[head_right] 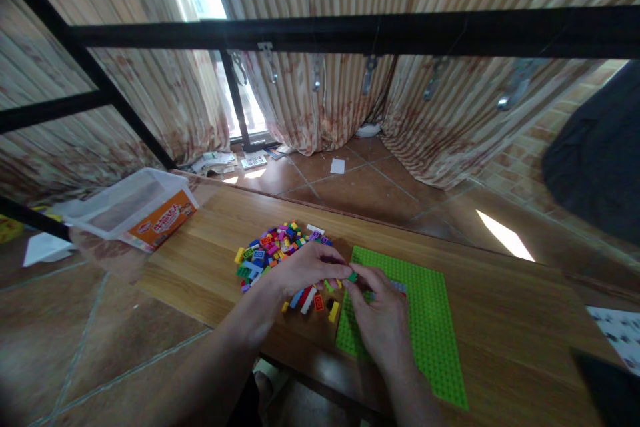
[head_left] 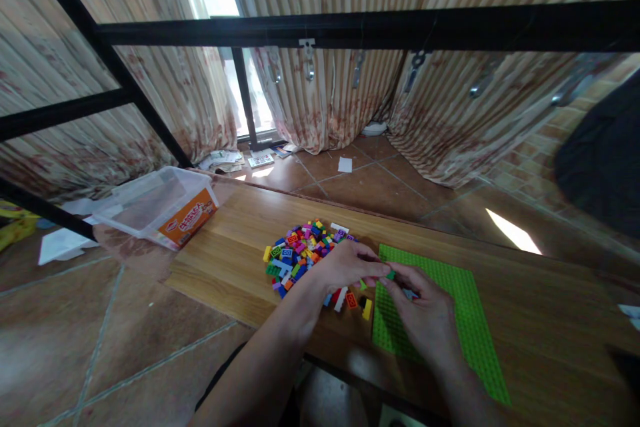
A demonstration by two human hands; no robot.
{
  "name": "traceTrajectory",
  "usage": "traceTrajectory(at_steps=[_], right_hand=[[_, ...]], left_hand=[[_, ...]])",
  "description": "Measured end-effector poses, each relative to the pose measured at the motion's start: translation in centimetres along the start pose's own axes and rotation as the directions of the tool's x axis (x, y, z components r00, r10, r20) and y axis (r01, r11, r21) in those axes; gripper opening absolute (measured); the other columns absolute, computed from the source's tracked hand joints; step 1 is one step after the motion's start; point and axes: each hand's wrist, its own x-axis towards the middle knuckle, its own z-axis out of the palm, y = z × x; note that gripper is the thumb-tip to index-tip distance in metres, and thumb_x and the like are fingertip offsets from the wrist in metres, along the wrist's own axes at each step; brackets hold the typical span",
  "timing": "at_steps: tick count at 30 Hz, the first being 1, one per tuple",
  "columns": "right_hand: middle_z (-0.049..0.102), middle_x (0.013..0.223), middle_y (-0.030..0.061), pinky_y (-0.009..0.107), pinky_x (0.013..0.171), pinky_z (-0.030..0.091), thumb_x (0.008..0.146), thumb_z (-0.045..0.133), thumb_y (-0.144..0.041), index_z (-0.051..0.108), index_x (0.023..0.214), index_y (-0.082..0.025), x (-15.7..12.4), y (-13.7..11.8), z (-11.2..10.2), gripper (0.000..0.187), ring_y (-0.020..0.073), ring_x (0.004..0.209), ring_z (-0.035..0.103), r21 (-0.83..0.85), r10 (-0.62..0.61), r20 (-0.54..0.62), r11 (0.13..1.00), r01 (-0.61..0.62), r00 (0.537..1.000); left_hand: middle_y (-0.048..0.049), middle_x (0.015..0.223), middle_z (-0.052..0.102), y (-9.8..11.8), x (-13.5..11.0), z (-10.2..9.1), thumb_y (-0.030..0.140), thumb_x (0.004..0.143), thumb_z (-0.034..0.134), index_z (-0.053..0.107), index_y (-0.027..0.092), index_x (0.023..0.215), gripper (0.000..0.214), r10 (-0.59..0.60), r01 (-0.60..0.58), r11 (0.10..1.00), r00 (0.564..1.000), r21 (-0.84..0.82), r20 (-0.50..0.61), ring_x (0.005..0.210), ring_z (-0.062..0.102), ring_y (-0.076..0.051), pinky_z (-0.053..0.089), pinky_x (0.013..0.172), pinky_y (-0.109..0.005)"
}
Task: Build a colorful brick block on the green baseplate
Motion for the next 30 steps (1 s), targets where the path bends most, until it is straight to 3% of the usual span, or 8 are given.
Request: traceTrajectory(at_steps=[3,6,15,25,30], right_hand=[[0.073,0.095,0.0042,0.036,0.08,0.051,0.081,0.065,-0.047,0.072,0.103,-0.024,-0.06,0.34,-0.03,0.032,0.0199,0.084,0.066,0.057,0.052,0.011,0.997,-0.053,0.999],[0.074,0.095,0.0051,0.037,0.081,0.053,0.079,0.068,-0.048,0.072,0.102,-0.023,-0.14,0.51,0.09,0.034,0.0209,0.085,0.068,0.132,0.09,-0.004,0.987,-0.088,0.996],[0.074,0.094,0.0043,0.036,0.08,0.054,0.081,0.067,-0.046,0.072,0.098,-0.023,-0.22,0.08,0.37,0.029,0.0199,0.085,0.069,0.171,0.083,-0.033,0.982,-0.076,0.996],[0.074,0.097,0.0034,0.036,0.081,0.053,0.086,0.06,-0.044,0.072,0.1,-0.027,-0.23,0.14,0.18,0.025,0.0199,0.087,0.069,0.016,0.003,0.03,1.0,-0.004,1.0],[0.074,0.097,0.0047,0.036,0.08,0.054,0.084,0.062,-0.045,0.072,0.098,-0.026,-0.36,-0.35,0.26,0.025,0.0204,0.086,0.069,0.084,0.009,-0.022,0.996,-0.007,1.0]], left_hand=[[-0.0012,0.064,0.065,0.1,0.06,0.25,0.042,0.061,0.08,0.068,0.011,0.079,0.038,-0.007,0.006,0.998,1.0,-0.06,-0.015,0.056,0.058,-0.009,0.033,0.046,-0.018],[-0.0001,0.059,0.063,0.32,0.03,0.58,0.035,0.061,0.081,0.067,0.01,0.073,0.031,-0.03,0.024,0.988,0.999,-0.153,-0.035,0.053,0.057,-0.008,0.038,0.049,-0.018],[-0.0014,0.053,0.063,0.29,0.0,0.89,0.033,0.055,0.087,0.067,0.008,0.068,0.034,-0.049,0.027,0.944,0.997,-0.33,-0.06,0.049,0.058,-0.009,0.046,0.053,-0.022],[0.0005,0.048,0.06,0.5,-0.31,0.99,0.021,0.062,0.081,0.065,0.01,0.066,0.02,-0.077,0.041,0.957,0.99,-0.286,-0.117,0.045,0.057,-0.009,0.047,0.053,-0.023],[-0.0002,0.05,0.061,0.47,-0.41,0.73,0.029,0.051,0.088,0.066,0.009,0.066,0.033,-0.047,0.012,0.927,0.995,-0.374,-0.085,0.044,0.055,-0.009,0.046,0.049,-0.022]])
